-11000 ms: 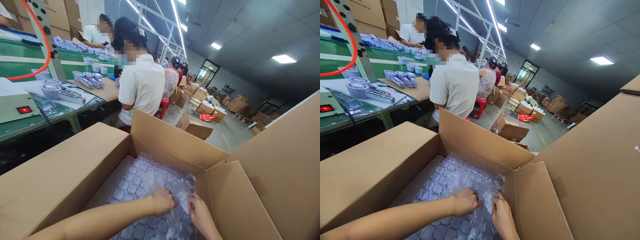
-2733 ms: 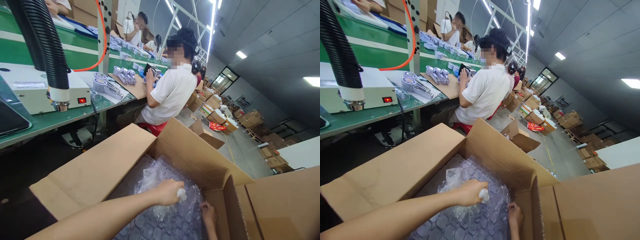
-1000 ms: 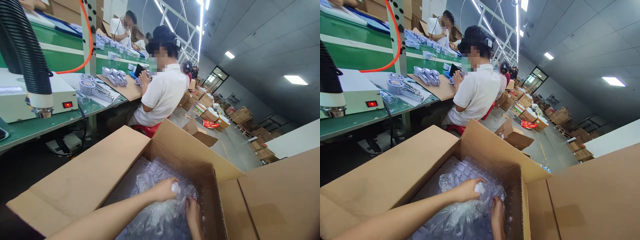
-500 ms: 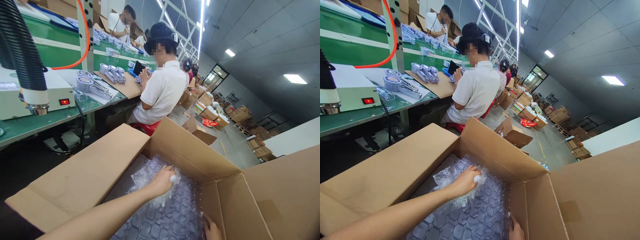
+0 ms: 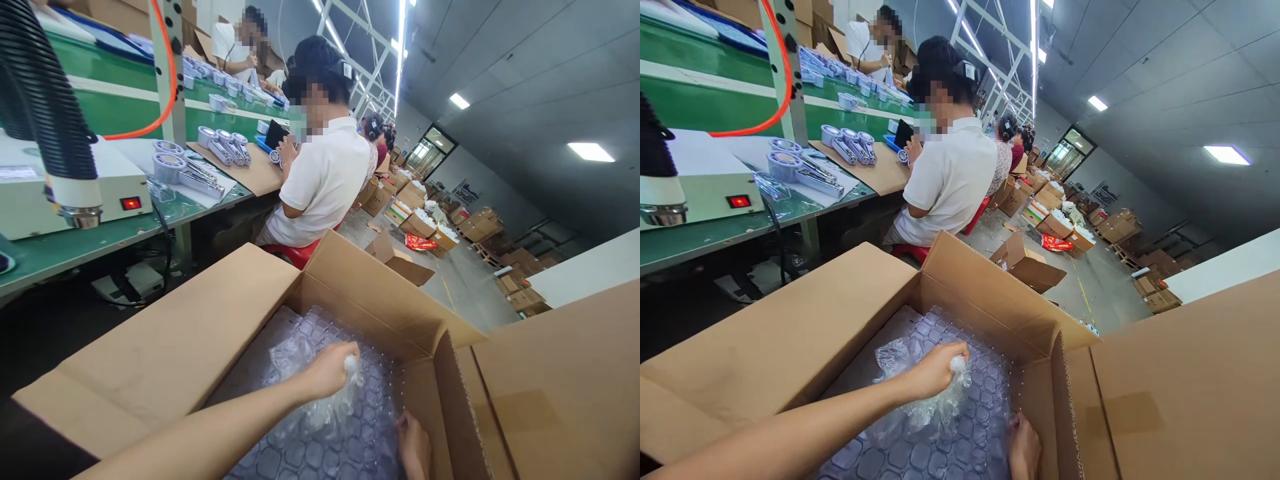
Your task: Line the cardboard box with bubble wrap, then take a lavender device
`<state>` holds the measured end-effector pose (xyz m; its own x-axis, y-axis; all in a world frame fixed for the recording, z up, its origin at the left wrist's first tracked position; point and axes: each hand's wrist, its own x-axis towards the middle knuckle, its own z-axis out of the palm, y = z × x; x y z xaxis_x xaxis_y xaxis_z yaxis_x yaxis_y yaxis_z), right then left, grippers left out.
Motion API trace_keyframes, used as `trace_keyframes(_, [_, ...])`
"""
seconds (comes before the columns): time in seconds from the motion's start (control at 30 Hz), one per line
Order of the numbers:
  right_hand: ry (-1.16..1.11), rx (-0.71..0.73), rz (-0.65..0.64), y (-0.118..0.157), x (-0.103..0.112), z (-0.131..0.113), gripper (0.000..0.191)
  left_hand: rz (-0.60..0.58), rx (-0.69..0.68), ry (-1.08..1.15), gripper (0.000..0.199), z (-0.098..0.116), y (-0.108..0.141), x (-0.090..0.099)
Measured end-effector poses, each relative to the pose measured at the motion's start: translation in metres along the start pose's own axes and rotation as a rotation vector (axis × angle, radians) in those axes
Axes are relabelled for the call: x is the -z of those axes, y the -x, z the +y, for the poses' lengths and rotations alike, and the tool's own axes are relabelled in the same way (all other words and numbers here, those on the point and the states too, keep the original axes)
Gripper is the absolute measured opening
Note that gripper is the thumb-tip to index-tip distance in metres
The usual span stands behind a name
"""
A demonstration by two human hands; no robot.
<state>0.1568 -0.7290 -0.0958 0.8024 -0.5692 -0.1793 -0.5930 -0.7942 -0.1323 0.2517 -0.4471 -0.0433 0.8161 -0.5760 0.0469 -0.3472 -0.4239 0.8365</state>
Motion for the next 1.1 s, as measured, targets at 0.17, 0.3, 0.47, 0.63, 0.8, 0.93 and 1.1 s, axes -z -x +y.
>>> trace_keyframes(0.17, [0.036, -0.043, -0.037, 0.006, 0.018, -0.005, 0.022, -0.105, 0.055, -0.021, 0.007, -0.001, 0.0, -0.007])
trace_keyframes(0.3, [0.028, -0.061, -0.044, 0.01, 0.028, -0.011, 0.025, -0.169, 0.074, -0.047, 0.014, 0.003, 0.003, -0.006])
trace_keyframes(0.47, [0.048, -0.07, -0.09, 0.014, 0.042, -0.01, 0.027, -0.206, 0.016, -0.037, 0.013, 0.01, 0.011, 0.0])
trace_keyframes(0.63, [-0.273, -0.016, -0.016, 0.034, 0.068, -0.034, 0.02, -0.27, -0.049, 0.017, 0.071, 0.014, 0.019, -0.004])
trace_keyframes(0.8, [-0.806, 0.265, -0.35, 0.067, 0.078, -0.085, 0.045, -0.289, -0.077, 0.053, 0.061, 0.024, 0.021, -0.016])
trace_keyframes(0.93, [-1.01, 0.073, -0.311, 0.054, 0.069, -0.063, 0.071, -0.173, 0.0, -0.002, 0.007, 0.025, 0.016, -0.011])
trace_keyframes(1.1, [-0.275, -0.163, -0.377, 0.021, 0.026, 0.023, 0.045, -0.076, 0.02, -0.053, 0.01, 0.016, 0.008, 0.006])
